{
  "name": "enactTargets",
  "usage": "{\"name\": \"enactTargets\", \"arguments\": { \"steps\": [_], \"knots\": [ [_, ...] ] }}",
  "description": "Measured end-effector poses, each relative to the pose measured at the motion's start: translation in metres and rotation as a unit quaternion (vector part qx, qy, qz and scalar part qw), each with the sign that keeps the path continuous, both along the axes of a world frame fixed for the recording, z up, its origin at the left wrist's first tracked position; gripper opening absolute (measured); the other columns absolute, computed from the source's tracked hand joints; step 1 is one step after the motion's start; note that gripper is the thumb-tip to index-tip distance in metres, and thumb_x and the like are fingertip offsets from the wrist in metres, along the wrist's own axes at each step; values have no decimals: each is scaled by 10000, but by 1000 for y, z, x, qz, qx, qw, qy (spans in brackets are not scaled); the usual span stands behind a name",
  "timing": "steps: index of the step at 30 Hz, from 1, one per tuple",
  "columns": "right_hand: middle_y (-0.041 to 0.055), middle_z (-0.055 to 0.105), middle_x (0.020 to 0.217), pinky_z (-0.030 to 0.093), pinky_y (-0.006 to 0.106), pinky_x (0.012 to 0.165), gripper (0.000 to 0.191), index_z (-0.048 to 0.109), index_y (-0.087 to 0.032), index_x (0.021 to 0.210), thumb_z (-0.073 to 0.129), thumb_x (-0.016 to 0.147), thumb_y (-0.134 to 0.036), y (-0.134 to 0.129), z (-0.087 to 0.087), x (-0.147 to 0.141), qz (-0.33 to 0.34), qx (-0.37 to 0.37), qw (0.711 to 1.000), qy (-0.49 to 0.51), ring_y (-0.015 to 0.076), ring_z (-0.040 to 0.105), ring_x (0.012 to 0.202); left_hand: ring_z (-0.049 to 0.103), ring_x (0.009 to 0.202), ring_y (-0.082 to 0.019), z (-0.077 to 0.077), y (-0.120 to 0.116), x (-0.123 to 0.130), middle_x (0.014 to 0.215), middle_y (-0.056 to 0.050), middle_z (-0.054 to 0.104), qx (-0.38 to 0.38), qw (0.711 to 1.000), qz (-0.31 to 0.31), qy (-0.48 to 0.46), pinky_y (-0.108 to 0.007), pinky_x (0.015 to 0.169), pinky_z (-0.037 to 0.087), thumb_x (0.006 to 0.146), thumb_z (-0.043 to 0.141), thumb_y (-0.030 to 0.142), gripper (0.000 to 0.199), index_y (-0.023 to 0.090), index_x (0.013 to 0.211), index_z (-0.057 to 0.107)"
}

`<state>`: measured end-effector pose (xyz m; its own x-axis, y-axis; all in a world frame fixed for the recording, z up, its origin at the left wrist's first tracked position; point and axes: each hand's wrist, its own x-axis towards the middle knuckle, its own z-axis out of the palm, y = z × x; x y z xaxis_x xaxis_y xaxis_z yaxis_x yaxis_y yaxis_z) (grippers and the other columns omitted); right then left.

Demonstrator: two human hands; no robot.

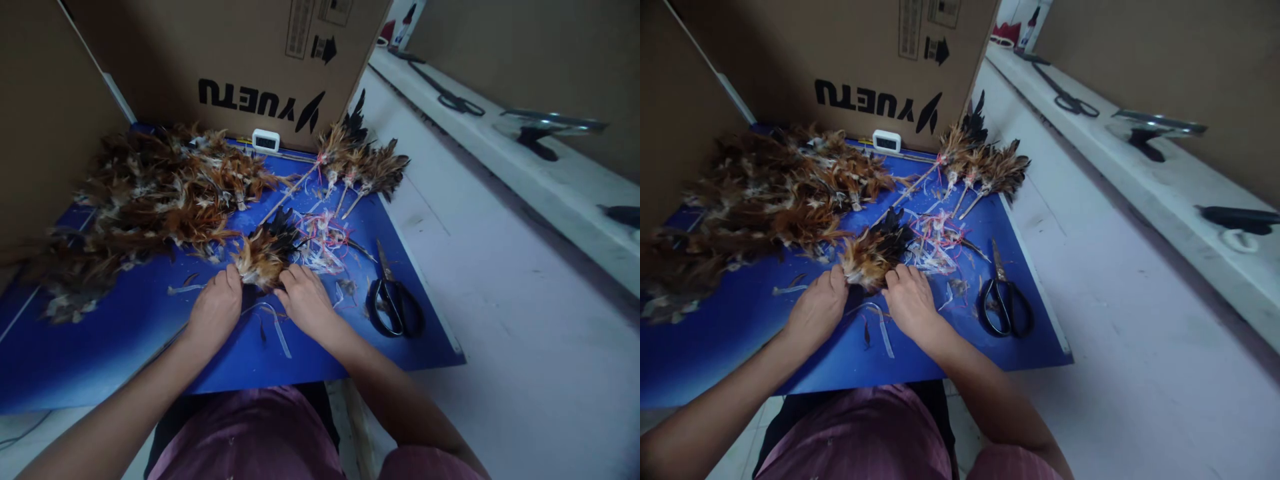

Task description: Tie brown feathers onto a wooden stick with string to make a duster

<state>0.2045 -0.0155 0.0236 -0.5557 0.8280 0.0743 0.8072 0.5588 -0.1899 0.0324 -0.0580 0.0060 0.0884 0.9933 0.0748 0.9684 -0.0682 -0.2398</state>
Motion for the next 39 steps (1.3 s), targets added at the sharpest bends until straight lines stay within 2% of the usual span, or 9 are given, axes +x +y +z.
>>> {"name": "enactTargets", "arguments": {
  "steps": [5,9,14,17,23,27,32,35,39],
  "knots": [
    [115,603,954,432,374,843,104,590,-123,889,532,855,-202,0,1,1,13,-17,999,30,240,540,929,587,751,-214,3,1,1,843,-151,574,-10,1000,13,6,-293,681,468,859,268,35,328,30,1071,518],
    [85,638,908,456,323,771,82,550,-149,924,511,851,-153,-8,1,3,-6,-81,987,141,204,598,854,593,754,-222,4,2,0,842,-160,581,-13,1000,15,-4,-297,677,469,856,276,34,307,19,1049,514],
    [-30,580,778,462,238,605,220,469,-226,1007,484,814,-120,-13,-7,3,-46,-210,913,347,115,599,627,604,762,-235,5,4,-1,839,-163,592,-5,999,20,-33,-300,671,473,861,296,52,273,25,1024,514],
    [-60,510,666,426,211,528,150,477,-221,937,468,807,-146,-13,-8,3,-72,-255,880,394,95,544,525,608,761,-243,5,5,-3,840,-163,596,-7,998,25,-56,-309,654,475,865,304,70,251,41,992,518],
    [-9,579,780,440,246,696,193,532,-200,913,407,812,-94,-26,1,2,-62,-140,930,333,130,560,716,614,763,-245,8,6,-2,833,-167,599,-11,997,28,-77,-320,657,485,857,297,71,249,49,957,525],
    [46,615,935,434,277,802,264,574,-193,950,384,821,-64,-41,6,-5,-37,-66,974,212,172,571,891,619,767,-244,11,5,-3,840,-166,603,-19,995,31,-90,-327,666,492,856,288,71,254,50,961,518],
    [67,647,970,442,287,725,252,590,-206,1073,399,909,-194,-45,8,-17,-4,-37,997,68,190,605,858,629,769,-247,9,5,-5,867,-172,608,-20,993,38,-109,-333,657,495,868,297,99,243,49,983,506],
    [55,669,897,426,277,657,237,639,-218,956,424,922,-313,-38,10,-20,8,-33,999,31,187,624,786,640,763,-244,8,7,-9,844,-162,619,-28,990,40,-133,-325,652,490,885,295,130,234,65,962,506],
    [26,695,809,385,252,592,278,670,-235,823,426,919,-326,-23,11,-22,-3,-55,998,38,167,642,710,658,773,-240,10,11,-16,838,-150,650,-38,983,49,-173,-308,660,481,901,306,180,228,84,958,505]
  ]
}}
